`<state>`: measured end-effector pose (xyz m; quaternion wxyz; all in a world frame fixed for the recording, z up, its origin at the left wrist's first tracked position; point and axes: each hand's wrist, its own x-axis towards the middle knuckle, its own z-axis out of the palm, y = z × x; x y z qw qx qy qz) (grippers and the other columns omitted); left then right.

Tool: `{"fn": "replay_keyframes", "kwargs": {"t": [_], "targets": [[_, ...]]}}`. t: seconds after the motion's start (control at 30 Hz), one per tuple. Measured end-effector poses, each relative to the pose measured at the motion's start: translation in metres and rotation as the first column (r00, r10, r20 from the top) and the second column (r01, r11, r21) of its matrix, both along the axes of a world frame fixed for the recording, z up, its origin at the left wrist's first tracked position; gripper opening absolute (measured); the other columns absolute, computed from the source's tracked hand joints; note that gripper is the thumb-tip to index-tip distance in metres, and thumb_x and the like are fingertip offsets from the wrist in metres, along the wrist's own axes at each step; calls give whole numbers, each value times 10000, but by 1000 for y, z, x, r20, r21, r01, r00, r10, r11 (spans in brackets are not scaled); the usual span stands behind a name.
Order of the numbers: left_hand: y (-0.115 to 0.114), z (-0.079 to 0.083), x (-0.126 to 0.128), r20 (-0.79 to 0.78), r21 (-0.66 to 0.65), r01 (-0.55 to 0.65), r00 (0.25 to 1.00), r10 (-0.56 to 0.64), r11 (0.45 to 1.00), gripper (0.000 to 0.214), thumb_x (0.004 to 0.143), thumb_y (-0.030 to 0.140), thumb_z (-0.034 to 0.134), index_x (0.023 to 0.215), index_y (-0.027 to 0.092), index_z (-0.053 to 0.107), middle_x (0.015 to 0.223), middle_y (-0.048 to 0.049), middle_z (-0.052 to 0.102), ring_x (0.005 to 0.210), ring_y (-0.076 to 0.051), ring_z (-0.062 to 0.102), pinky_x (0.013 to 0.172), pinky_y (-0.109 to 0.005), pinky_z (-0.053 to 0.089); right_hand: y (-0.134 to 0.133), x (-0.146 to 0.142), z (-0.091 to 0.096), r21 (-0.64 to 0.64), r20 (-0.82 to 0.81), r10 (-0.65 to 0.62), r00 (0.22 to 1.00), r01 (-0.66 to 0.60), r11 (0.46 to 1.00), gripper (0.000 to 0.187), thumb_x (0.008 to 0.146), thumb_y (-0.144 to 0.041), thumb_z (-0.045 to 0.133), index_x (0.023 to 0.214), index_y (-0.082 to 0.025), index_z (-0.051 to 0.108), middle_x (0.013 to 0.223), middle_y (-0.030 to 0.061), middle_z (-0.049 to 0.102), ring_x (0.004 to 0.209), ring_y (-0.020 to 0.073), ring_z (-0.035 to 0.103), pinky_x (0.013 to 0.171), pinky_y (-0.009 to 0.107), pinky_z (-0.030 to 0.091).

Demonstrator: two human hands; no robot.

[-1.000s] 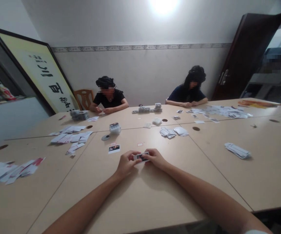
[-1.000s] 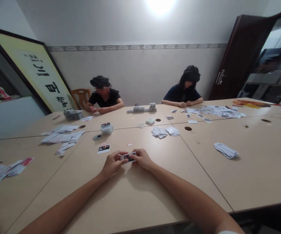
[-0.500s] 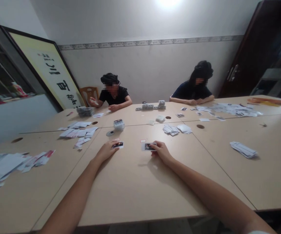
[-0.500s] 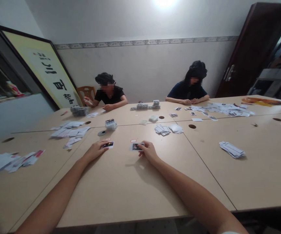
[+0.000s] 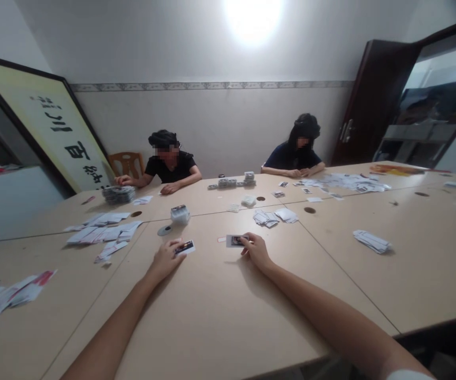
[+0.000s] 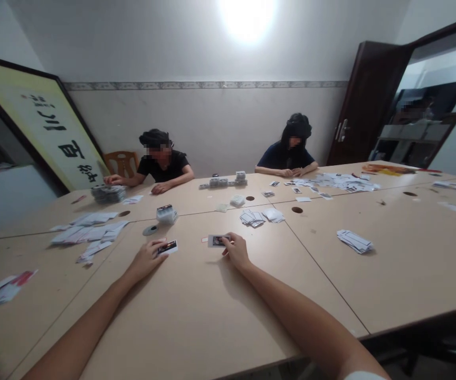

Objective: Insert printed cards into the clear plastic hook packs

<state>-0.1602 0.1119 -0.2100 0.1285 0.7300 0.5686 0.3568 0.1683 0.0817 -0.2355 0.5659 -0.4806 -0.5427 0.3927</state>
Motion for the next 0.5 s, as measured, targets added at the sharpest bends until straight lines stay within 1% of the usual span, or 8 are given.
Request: {"fn": "replay_keyframes", "kwargs": {"t": [0.07, 0.13, 0.2, 0.23, 0.3, 0.33, 0.4, 0.5], "targets": [[-5, 5, 11, 74, 20, -6, 997, 4, 1000, 452, 685, 528, 723, 994, 201, 758, 1173, -157, 680, 1198, -395, 591, 1129, -597, 383, 3, -3, 0, 13, 20, 14, 1000, -14, 1000, 311, 777, -507, 661, 780, -196, 659, 680, 15, 670, 471, 151, 613, 441, 264, 464], [-10, 8, 29, 157, 20, 25, 987, -28, 999, 469, 761, 528, 688, 1090, 196, 733, 1223, -149, 642, 1208, -358, 591, 1120, -562, 411, 9, -8, -1, 27, 37, 27, 999, -28, 999, 312, 779, -503, 671, 839, -197, 667, 693, 17, 687, 467, 152, 614, 428, 261, 453], [-8, 7, 58, 244, -20, 82, 967, -75, 996, 478, 817, 514, 675, 1189, 213, 690, 1239, -122, 638, 1140, -301, 639, 1012, -481, 520, 20, -14, -3, 43, 56, 31, 998, -34, 999, 318, 795, -507, 677, 865, -198, 663, 704, 15, 694, 468, 148, 614, 422, 255, 443], [-3, 4, 74, 288, -50, 103, 954, -85, 993, 505, 812, 491, 710, 1227, 207, 664, 1215, -118, 645, 1097, -284, 658, 938, -440, 561, 28, -18, -3, 52, 67, 23, 997, -27, 998, 316, 814, -506, 676, 873, -196, 660, 715, 13, 695, 471, 140, 611, 430, 253, 448], [16, -2, 109, 366, -129, 129, 928, -74, 983, 626, 749, 405, 835, 1293, 189, 613, 1148, -106, 667, 975, -250, 688, 813, -383, 596, 49, -26, -3, 67, 92, -23, 996, 17, 998, 302, 880, -483, 661, 917, -183, 657, 750, 5, 693, 488, 116, 597, 472, 249, 475], [29, -5, 126, 405, -171, 138, 912, -58, 975, 633, 763, 350, 846, 1317, 181, 589, 1120, -93, 676, 901, -221, 698, 778, -365, 602, 61, -30, -3, 70, 106, -57, 993, 50, 996, 292, 921, -463, 646, 955, -173, 656, 771, 1, 689, 508, 106, 594, 502, 249, 495], [60, -9, 153, 479, -247, 129, 878, 5, 960, 414, 930, 335, 707, 1288, 160, 594, 1125, -85, 677, 883, -194, 689, 763, -368, 609, 87, -36, -1, 67, 143, -134, 981, 125, 990, 277, 985, -422, 614, 1043, -154, 652, 834, 3, 682, 590, 104, 614, 574, 259, 539], [103, -13, 174, 579, -303, 84, 807, 113, 949, 360, 983, 360, 637, 1279, 157, 606, 1232, -106, 649, 1020, -227, 673, 859, -427, 603, 125, -36, 2, 71, 225, -228, 947, 217, 974, 262, 1003, -386, 610, 1121, -157, 657, 994, 40, 700, 780, 142, 676, 710, 317, 595]]}}
